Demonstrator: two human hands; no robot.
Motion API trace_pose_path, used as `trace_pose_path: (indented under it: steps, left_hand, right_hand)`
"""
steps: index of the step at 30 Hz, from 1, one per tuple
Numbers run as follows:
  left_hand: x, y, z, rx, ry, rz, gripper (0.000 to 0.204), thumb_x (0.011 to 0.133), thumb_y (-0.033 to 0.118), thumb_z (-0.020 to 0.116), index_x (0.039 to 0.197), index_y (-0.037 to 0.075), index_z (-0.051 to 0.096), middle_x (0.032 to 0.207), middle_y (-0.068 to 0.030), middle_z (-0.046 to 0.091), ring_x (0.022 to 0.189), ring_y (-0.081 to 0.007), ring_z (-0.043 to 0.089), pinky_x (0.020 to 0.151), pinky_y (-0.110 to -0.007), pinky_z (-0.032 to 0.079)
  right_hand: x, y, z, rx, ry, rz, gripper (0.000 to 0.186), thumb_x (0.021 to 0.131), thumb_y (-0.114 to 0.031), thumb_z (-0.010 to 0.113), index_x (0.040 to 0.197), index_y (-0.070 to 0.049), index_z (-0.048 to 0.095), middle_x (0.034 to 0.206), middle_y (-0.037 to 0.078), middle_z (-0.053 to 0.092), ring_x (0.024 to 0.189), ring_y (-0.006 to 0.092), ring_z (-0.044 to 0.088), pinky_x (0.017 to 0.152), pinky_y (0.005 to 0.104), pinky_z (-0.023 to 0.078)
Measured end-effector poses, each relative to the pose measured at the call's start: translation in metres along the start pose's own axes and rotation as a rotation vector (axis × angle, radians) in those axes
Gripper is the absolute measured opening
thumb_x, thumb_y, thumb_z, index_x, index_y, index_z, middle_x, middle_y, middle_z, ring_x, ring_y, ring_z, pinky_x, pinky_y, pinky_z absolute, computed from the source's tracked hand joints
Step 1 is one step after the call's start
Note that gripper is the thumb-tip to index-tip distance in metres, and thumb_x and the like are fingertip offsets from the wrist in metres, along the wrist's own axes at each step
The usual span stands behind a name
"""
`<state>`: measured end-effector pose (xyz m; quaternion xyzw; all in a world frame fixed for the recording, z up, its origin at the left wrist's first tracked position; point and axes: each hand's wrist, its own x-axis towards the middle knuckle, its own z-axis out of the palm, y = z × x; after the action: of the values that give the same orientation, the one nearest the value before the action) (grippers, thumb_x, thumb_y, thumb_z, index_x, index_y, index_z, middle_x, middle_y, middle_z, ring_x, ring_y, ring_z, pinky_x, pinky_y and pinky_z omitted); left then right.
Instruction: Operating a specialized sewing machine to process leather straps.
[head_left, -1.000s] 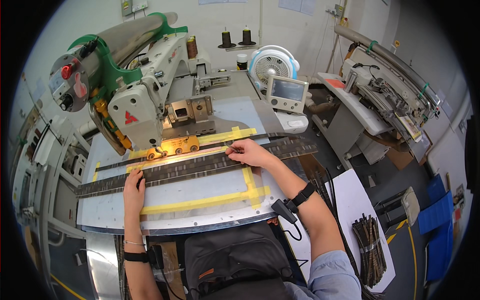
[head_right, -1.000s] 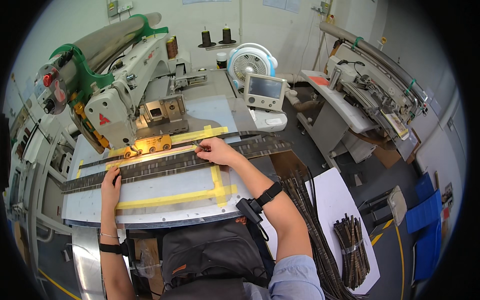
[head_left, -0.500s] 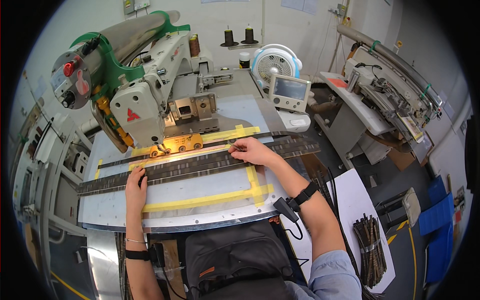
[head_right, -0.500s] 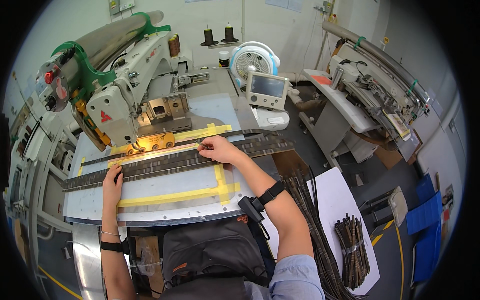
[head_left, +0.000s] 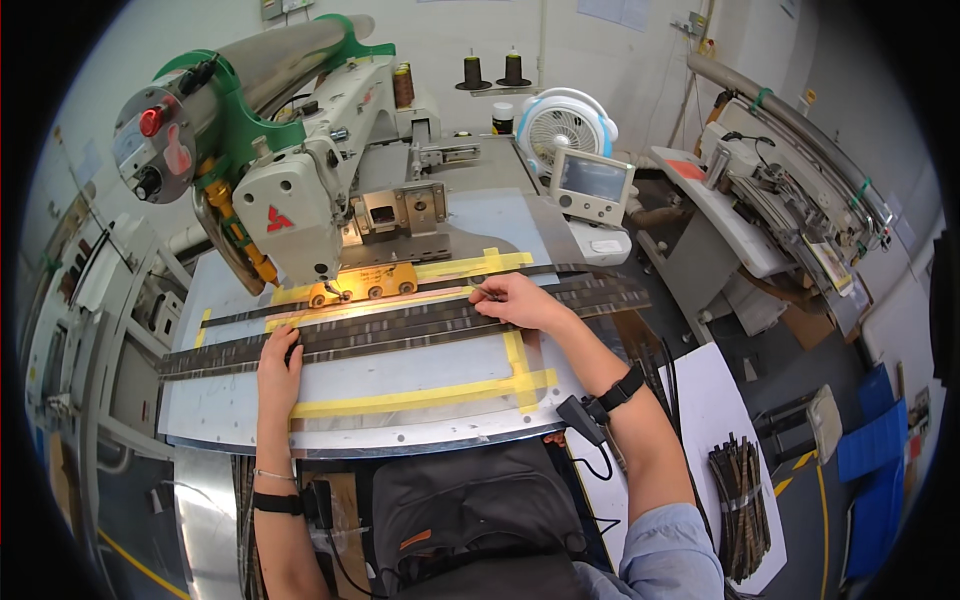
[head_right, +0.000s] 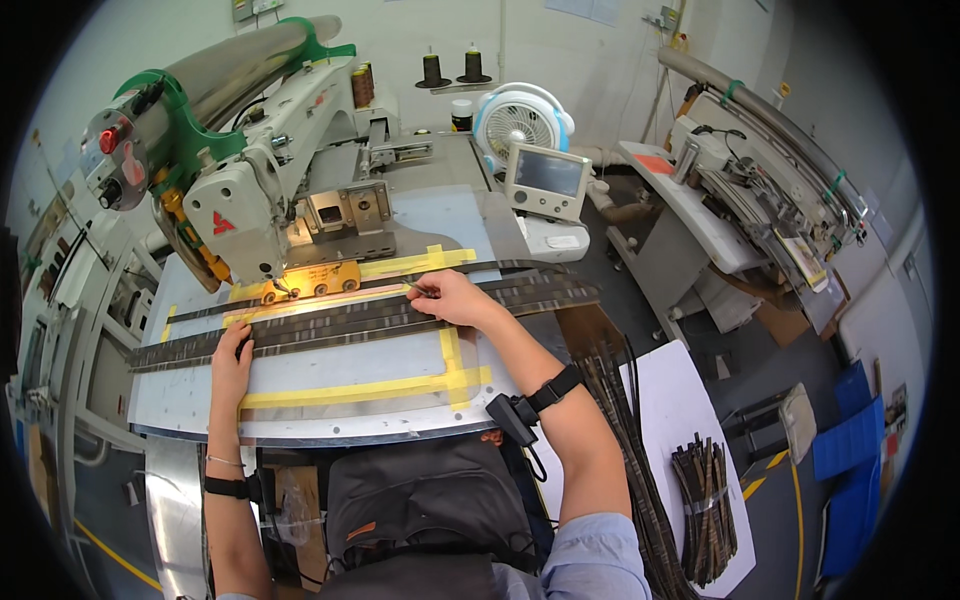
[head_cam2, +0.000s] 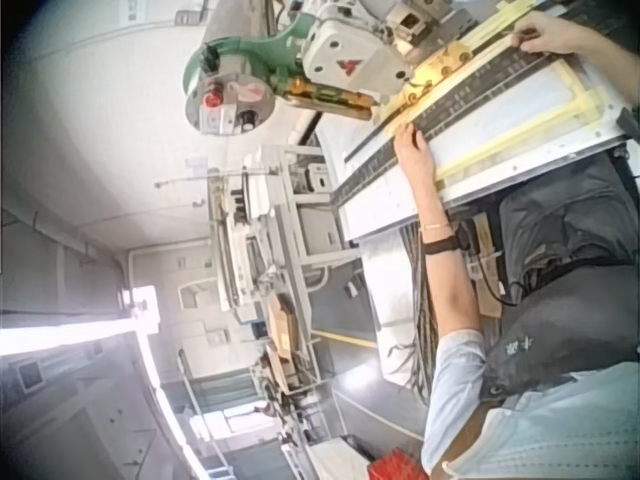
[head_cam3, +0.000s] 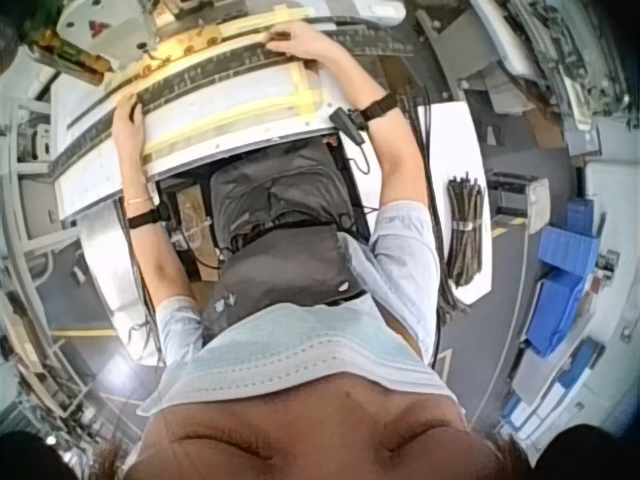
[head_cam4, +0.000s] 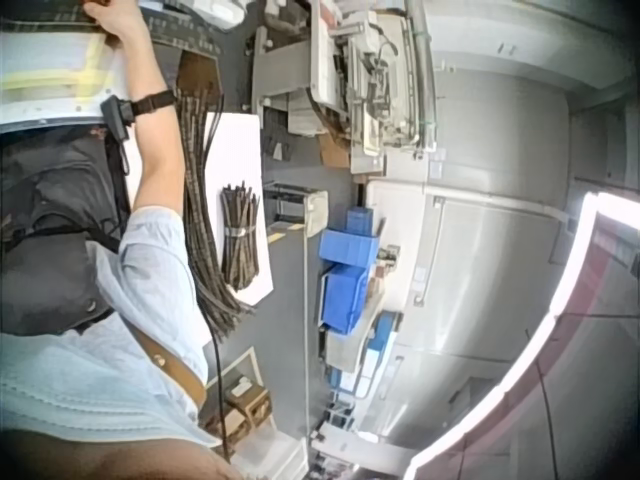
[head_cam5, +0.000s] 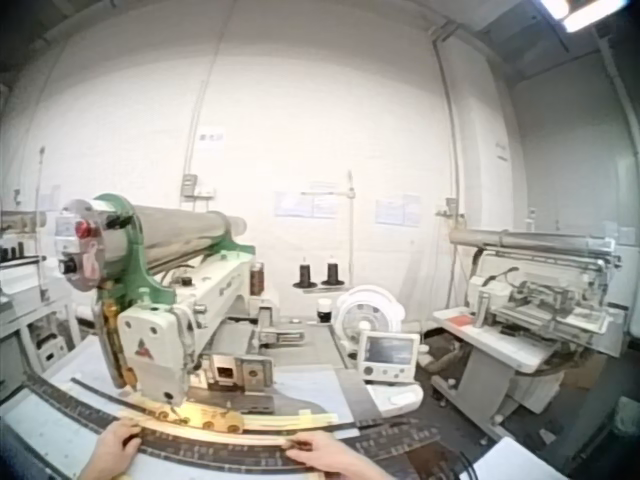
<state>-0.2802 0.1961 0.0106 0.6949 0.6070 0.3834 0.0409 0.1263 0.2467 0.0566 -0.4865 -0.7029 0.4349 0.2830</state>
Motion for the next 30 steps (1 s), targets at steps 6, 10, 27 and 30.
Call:
trace_pose_path:
  steps: [6, 10, 27, 30]
  left_hand:
    - [-0.003, 0.011, -0.003, 0.054, 0.007, 0.116, 0.050, 0.076, 0.024, 0.074, 0.116, -0.002, 0.058, 0.131, -0.0180, 0.052, 0.121, -0.0358, 0.047, 0.103, -0.042, 0.037]
    - [-0.004, 0.010, -0.005, 0.076, -0.051, 0.171, 0.053, 0.075, 0.031, 0.076, 0.114, -0.001, 0.059, 0.127, -0.0169, 0.053, 0.123, -0.0349, 0.046, 0.105, -0.044, 0.034]
    - [0.000, -0.014, -0.022, 0.063, -0.179, 0.058, 0.050, 0.083, 0.031, 0.069, 0.121, 0.000, 0.056, 0.137, -0.0120, 0.046, 0.130, -0.0289, 0.041, 0.111, -0.051, 0.025]
    - [-0.002, -0.013, -0.021, 0.056, -0.161, 0.060, 0.051, 0.082, 0.031, 0.070, 0.120, 0.000, 0.056, 0.136, -0.0124, 0.047, 0.129, -0.0291, 0.042, 0.111, -0.051, 0.026]
  right_hand:
    - [0.000, 0.000, 0.000, 0.005, -0.003, 0.014, 0.019, 0.085, -0.012, 0.067, 0.100, 0.000, 0.066, 0.082, 0.001, 0.064, 0.068, 0.0071, 0.056, 0.057, 0.0228, 0.048]
    - [-0.002, -0.004, 0.000, -0.004, -0.017, -0.004, 0.019, 0.085, -0.010, 0.066, 0.101, 0.000, 0.066, 0.079, -0.001, 0.061, 0.066, 0.0059, 0.053, 0.056, 0.0221, 0.045]
    - [0.056, -0.093, 0.137, -0.353, -0.183, -0.192, 0.037, 0.082, -0.010, 0.062, 0.116, 0.004, 0.053, 0.093, 0.016, 0.063, 0.087, 0.0273, 0.062, 0.078, 0.0364, 0.049]
    - [0.076, -0.106, 0.166, -0.468, -0.163, -0.141, 0.035, 0.083, -0.008, 0.059, 0.114, 0.007, 0.052, 0.098, 0.024, 0.063, 0.093, 0.0382, 0.062, 0.081, 0.0435, 0.048]
